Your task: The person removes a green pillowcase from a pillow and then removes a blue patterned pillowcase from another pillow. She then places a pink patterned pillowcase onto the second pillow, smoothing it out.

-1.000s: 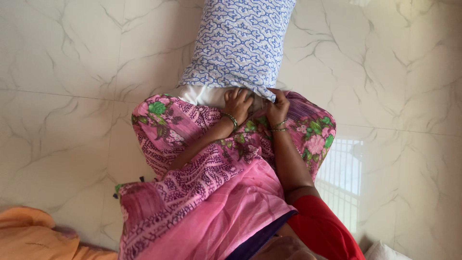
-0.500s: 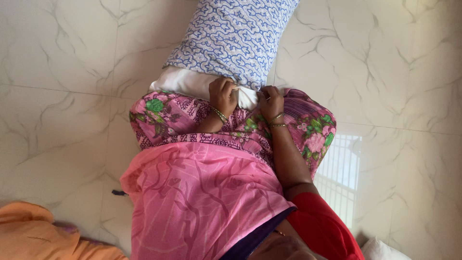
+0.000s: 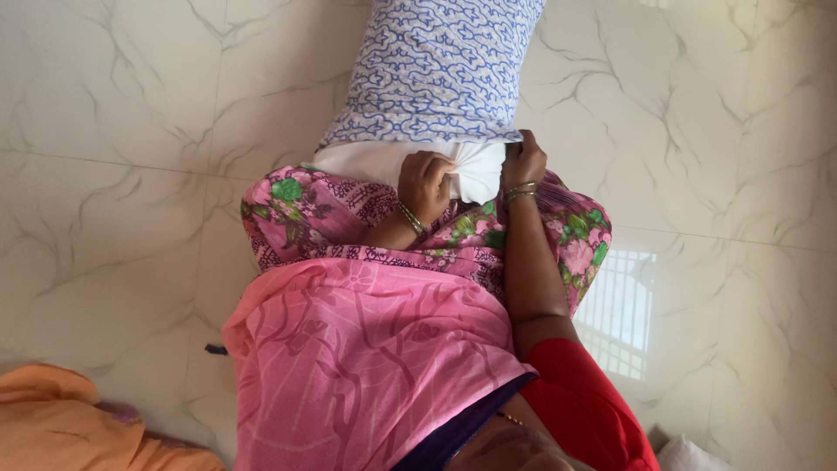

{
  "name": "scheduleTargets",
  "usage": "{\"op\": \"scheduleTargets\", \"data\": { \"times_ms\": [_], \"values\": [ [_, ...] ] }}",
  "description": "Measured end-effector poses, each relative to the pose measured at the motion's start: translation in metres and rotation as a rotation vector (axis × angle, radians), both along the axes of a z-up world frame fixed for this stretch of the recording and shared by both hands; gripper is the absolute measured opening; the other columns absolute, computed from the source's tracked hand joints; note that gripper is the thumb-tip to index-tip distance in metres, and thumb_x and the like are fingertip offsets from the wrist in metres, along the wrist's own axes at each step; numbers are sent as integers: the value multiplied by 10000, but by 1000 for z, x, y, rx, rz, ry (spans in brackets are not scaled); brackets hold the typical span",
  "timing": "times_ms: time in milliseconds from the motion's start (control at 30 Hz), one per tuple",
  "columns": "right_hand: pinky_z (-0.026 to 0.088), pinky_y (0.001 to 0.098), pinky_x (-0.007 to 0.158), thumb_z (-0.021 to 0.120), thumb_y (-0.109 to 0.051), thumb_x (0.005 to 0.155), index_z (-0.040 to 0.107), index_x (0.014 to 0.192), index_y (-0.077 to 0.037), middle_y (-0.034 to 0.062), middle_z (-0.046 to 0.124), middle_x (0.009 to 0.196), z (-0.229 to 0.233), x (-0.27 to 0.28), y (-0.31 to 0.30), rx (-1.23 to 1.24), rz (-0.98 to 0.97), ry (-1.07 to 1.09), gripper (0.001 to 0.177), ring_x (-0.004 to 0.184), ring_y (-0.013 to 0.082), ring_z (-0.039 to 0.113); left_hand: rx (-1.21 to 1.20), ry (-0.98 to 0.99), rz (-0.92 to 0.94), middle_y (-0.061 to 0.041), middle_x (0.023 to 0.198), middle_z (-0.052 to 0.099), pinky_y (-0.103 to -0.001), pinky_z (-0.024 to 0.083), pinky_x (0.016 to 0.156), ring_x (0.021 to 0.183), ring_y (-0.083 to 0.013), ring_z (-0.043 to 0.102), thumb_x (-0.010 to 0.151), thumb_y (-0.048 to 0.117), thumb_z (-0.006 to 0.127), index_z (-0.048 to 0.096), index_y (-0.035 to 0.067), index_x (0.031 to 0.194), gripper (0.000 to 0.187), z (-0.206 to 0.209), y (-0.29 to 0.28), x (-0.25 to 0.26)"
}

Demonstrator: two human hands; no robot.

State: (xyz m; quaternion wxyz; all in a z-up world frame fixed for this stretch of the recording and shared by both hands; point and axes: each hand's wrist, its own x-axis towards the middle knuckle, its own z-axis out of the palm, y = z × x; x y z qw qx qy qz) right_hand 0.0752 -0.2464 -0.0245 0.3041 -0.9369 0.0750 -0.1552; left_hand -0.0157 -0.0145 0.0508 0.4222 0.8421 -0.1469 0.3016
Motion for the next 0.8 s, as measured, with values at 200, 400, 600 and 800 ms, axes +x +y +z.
{"op": "scheduleTargets", "data": {
  "times_ms": [200,400,600,800],
  "values": [
    [584,436,750,670,-145,830,728,1075,-131,174,755,778,-50,51,-37,126,-100,239,252,809,329,759,153,230,-275,-52,941,679,-424,487,843,918,-268,649,868,59,752,654,104,933,126,-28,-4,14],
    [553,473,808,709,-127,831,707,1126,-67,216,739,928,-49,33,-42,110,-18,191,301,898,400,705,176,295,-143,-106,1158,650,-412,540,959,1083,-309,645,765,34,814,666,94,1165,430,-37,86,42],
    [543,481,970,649,26,849,628,1179,-22,211,674,1123,31,-24,31,-211,149,-376,334,1072,401,658,296,893,-40,-233,1386,477,-489,491,982,1186,-461,561,700,261,887,444,216,1461,882,-89,160,65],
    [516,407,1128,699,-41,986,619,1275,-68,149,593,1417,39,-74,155,-200,820,-376,302,1383,278,553,213,915,23,-215,1305,555,-471,500,998,1185,-442,590,777,236,790,516,227,1409,689,-118,161,80]
  ]
}}
